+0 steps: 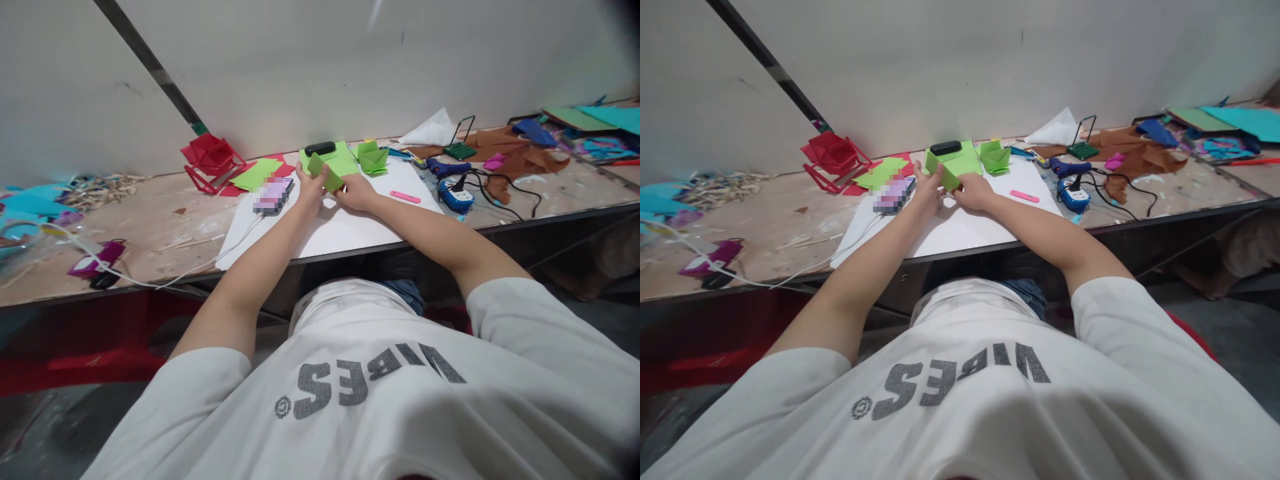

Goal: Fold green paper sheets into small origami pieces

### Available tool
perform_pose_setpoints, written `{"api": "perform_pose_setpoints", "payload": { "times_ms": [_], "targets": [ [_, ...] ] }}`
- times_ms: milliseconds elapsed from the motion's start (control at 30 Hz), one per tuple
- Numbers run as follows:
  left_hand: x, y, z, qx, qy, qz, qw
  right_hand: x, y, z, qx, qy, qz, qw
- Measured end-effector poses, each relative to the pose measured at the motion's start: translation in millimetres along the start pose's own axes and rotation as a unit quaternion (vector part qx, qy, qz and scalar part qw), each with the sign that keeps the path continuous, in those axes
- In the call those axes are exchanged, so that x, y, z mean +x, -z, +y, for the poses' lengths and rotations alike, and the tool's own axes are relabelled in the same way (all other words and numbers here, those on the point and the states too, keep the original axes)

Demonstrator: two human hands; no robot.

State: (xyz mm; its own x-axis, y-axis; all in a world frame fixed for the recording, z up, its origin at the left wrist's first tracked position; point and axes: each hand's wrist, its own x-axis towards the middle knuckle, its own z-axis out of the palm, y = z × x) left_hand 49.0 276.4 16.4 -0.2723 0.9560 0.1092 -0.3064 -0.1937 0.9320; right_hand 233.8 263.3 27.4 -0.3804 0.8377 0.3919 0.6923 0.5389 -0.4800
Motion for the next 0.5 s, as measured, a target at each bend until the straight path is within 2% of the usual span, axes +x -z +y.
{"api": "perform_pose_setpoints", "payload": {
  "times_ms": [100, 200, 367, 500],
  "targets": [
    [-10, -3.8, 0, -0.004, 0.014, 0.004, 1.0, -4, 2, -8, -0.084, 0.009, -0.017, 0.996],
    [-22, -5.6, 11, -0.013, 0.04, 0.004, 0.999, -6, 5, -15, -0.115, 0.021, -0.033, 0.993],
    [-41, -10.0, 34, -0.059, 0.076, 0.005, 0.995, -3, 9, -13, -0.093, 0.016, -0.049, 0.994],
    [-37, -8.6, 37, -0.111, 0.117, 0.017, 0.987, 3, 5, -1, -0.035, 0.008, -0.022, 0.999]
  ]
}}
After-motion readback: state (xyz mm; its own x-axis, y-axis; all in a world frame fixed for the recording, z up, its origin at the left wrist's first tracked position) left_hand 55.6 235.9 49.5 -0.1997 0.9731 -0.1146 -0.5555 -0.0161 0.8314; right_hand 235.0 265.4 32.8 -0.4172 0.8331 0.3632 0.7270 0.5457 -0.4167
